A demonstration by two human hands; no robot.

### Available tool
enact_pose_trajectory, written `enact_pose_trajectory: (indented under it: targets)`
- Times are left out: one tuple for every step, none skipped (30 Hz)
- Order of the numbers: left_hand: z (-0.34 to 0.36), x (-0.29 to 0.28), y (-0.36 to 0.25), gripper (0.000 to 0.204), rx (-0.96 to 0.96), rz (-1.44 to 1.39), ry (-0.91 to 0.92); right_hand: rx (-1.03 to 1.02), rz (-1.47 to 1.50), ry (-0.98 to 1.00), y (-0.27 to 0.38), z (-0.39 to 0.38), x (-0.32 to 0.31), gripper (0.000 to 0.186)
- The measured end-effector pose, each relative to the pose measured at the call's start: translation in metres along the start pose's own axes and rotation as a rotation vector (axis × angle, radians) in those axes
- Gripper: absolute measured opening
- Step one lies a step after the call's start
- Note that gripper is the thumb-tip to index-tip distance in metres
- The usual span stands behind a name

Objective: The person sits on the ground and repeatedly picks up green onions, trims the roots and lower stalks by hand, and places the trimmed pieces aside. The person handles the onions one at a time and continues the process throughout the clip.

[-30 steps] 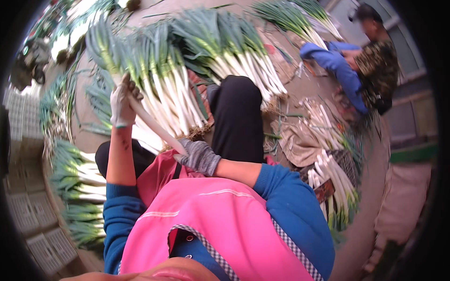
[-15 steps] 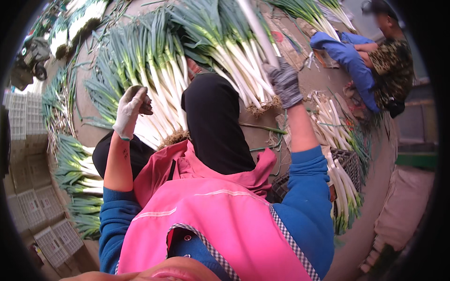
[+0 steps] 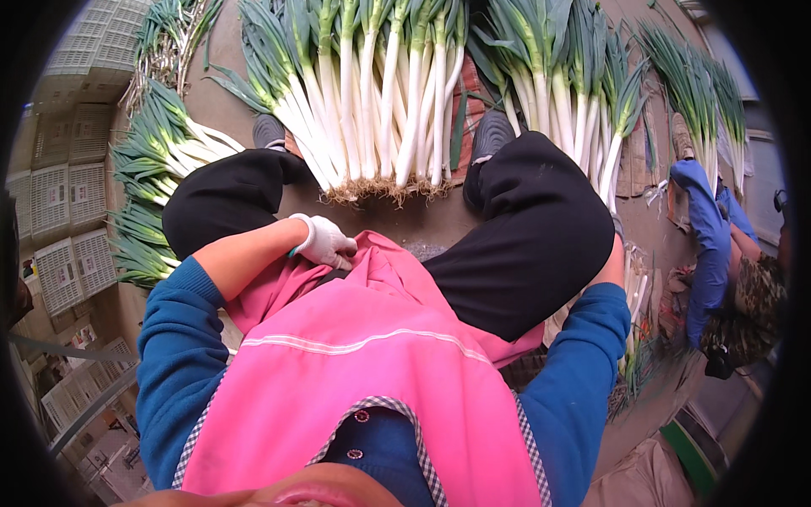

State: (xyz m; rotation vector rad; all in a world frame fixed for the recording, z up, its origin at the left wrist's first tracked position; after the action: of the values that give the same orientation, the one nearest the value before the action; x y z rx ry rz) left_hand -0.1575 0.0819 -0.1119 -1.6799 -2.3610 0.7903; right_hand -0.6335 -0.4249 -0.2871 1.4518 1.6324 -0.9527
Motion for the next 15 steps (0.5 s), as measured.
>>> enact_pose_trajectory:
  targets:
    - [0.001,-0.002,0.001,0.053,-0.016,0.035,-0.01,-0.044,-0.044,-0.047,0.009,-0.004,-0.02,0.041]
    - [0.001,-0.008,0.002,0.055,-0.038,0.102,-0.047,-0.106,-0.075,-0.105,0.027,-0.012,-0.043,0.041]
    - [-0.001,-0.016,0.002,0.049,-0.048,0.134,-0.153,-0.222,-0.04,-0.17,0.054,-0.02,-0.074,0.042]
    - [-0.003,-0.024,0.002,0.046,-0.066,0.235,-0.247,-0.29,-0.016,-0.239,0.084,-0.035,-0.105,0.042]
    - [-0.008,-0.032,0.001,0.042,-0.081,0.325,-0.351,-0.324,0.109,-0.085,0.115,-0.048,-0.145,0.044]
    - [-0.015,-0.04,-0.001,0.039,-0.068,0.36,-0.494,-0.443,0.271,-0.095,0.159,-0.068,-0.179,0.045]
    - [-0.024,-0.049,-0.003,0.035,-0.056,0.393,-0.64,-0.537,0.495,-0.146,0.206,-0.092,-0.205,0.045]
    - [-0.031,-0.055,-0.004,0.034,-0.059,0.418,-0.707,-0.669,0.565,-0.081,0.249,-0.12,-0.228,0.037]
    - [-0.037,-0.058,-0.004,0.035,-0.063,0.38,-0.713,-0.827,0.663,0.0,0.289,-0.15,-0.239,0.041]
    - [-0.044,-0.062,-0.004,0.036,-0.069,0.344,-0.726,-0.856,0.579,0.008,0.33,-0.17,-0.242,0.031]
    - [-0.052,-0.065,-0.003,0.037,-0.069,0.317,-0.762,-0.904,0.473,-0.008,0.37,-0.187,-0.234,0.031]
    - [-0.059,-0.066,-0.002,0.038,-0.074,0.297,-0.784,-0.971,0.395,0.074,0.4,-0.202,-0.22,0.036]
    - [-0.066,-0.067,0.0,0.033,-0.065,0.272,-0.795,-1.05,0.247,-0.134,0.434,-0.214,-0.198,0.036]
    - [-0.072,-0.067,0.002,0.028,-0.045,0.256,-0.819,-0.988,0.1,0.02,0.46,-0.216,-0.165,0.035]
    - [-0.078,-0.067,0.005,0.024,-0.027,0.258,-0.838,-1.216,-0.41,-0.247,0.489,-0.229,-0.129,0.035]
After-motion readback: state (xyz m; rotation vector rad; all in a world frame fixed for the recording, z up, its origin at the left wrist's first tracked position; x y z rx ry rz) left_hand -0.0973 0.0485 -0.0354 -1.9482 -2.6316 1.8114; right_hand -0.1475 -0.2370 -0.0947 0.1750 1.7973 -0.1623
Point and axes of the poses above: each hand's wrist, its own z-axis towards the middle knuckle, its own x-axis out of the palm, y = z × x, the point moved 4 cm from there along z, towards the middle knuckle, and after that the axes turned 4 degrees about -z, right-handed, at the moved point
